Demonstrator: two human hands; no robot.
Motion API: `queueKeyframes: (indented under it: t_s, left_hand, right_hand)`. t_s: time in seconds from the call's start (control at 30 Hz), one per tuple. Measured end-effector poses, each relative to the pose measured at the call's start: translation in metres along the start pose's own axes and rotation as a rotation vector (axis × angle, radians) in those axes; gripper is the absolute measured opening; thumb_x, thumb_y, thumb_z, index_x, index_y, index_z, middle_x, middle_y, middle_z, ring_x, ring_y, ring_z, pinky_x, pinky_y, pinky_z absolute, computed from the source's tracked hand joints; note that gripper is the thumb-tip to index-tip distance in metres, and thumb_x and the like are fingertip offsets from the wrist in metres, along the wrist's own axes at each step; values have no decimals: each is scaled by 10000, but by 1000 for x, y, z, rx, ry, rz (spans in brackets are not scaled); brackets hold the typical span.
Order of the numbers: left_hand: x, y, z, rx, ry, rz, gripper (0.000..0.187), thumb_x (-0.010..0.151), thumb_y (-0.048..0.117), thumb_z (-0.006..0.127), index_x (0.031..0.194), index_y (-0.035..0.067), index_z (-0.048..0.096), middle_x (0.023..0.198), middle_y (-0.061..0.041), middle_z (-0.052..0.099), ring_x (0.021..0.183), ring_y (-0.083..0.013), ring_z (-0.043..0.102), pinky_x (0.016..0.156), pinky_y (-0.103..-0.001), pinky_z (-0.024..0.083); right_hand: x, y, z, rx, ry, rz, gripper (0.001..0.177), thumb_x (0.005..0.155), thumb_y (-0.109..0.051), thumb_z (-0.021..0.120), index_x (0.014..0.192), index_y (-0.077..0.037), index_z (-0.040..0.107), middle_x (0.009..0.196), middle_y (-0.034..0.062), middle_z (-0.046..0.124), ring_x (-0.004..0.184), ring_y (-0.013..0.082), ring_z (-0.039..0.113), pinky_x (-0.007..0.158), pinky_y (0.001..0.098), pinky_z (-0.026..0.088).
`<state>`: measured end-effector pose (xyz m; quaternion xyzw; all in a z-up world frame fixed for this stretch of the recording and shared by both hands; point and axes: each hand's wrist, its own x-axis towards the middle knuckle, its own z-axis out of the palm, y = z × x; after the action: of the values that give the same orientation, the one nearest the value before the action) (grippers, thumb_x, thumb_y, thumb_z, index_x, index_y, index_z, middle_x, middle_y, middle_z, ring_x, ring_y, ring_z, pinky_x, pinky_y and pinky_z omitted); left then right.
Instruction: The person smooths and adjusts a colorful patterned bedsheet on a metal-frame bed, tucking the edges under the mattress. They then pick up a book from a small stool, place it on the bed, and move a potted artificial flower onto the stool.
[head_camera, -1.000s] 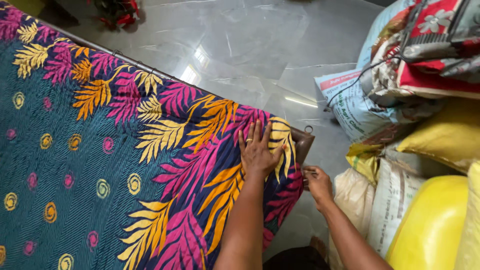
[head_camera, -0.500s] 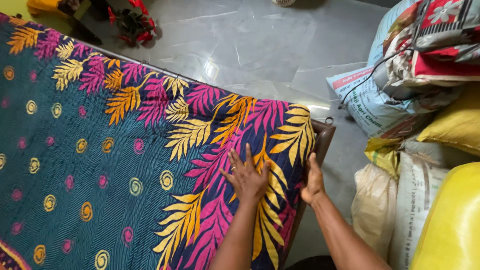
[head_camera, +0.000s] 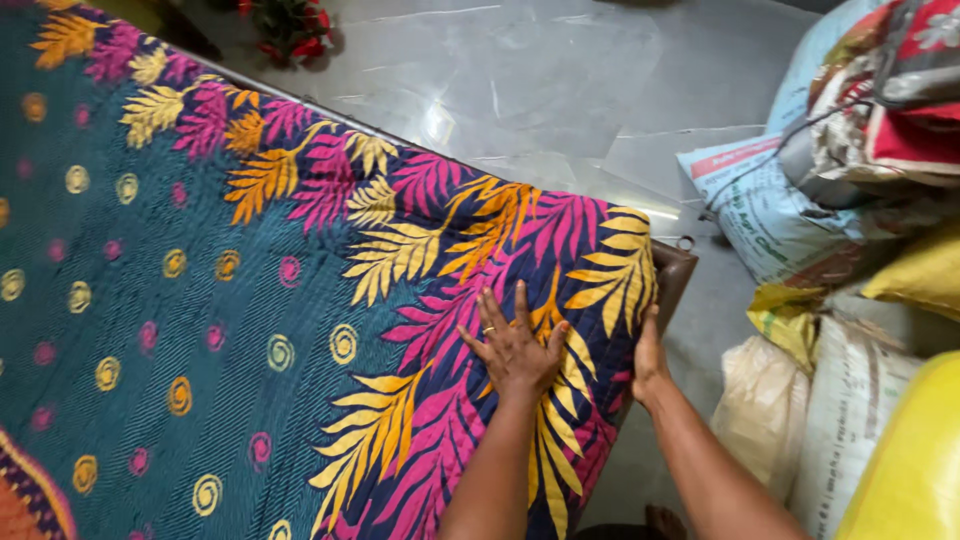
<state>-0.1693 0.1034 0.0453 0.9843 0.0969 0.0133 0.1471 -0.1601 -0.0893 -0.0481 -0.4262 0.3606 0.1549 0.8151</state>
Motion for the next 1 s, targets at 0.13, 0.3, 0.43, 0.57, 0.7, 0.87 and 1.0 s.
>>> queueKeyframes:
  t_s: [0.13,0.3,0.43,0.57,0.7,0.87,1.0]
  left_hand:
    - [0,-2,-10,-93,-49,-13,912,875,750,518,1611,268,276,1662,-272,158,1556,-400,116,1143,-749,-4]
    - [11,-20,-34,-167,91,-66,931,889,760,487,1647,263,277,1628,-301,262,1540,-437,228,1133,-765,97]
    - [8,-41,-51,-301,218,-65,951,861,841,429,1641,312,296,1638,-272,346,1536,-449,303,1176,-747,182]
    - [-18,14,-9,6,184,72,1042,747,900,515,1609,359,294,1582,-357,273,1497,-505,246,1124,-780,128]
    - [-27,25,15,122,122,79,1062,729,899,579,1609,391,271,1604,-369,159,1520,-502,156,1132,-777,89]
    - [-17,23,21,143,110,83,1094,715,885,602,1614,389,222,1629,-362,77,1534,-480,67,1121,-772,68]
    - [-23,16,30,176,69,76,1089,722,891,584,1612,395,199,1632,-348,53,1534,-469,40,1121,-772,60]
  right_hand:
    - [-11,-8,11,68,-184,-26,920,904,-782,364,1521,-110,479,1487,97,579,1299,271,592,1112,449,455]
    - [-26,-32,70,216,-453,0,893,927,-754,419,1487,-63,500,1452,145,589,1279,312,602,1111,487,461]
    - [-25,-33,93,416,-711,224,844,945,-720,439,1461,-55,510,1428,150,604,1233,335,640,1079,510,487]
    - [4,-7,50,248,-425,303,682,985,-585,431,1418,-72,554,1365,141,641,1144,311,671,975,482,544]
    - [56,-3,-26,-82,-154,240,504,1017,-391,449,1340,-44,621,1271,150,699,1042,291,700,856,442,600]
    - [96,-56,-40,-306,95,-310,380,1131,-293,531,1302,24,650,1200,168,691,1028,217,612,877,385,488]
    - [111,-119,12,-469,-194,-780,433,1078,-371,558,1362,-45,588,1336,42,628,1231,155,583,1041,317,441]
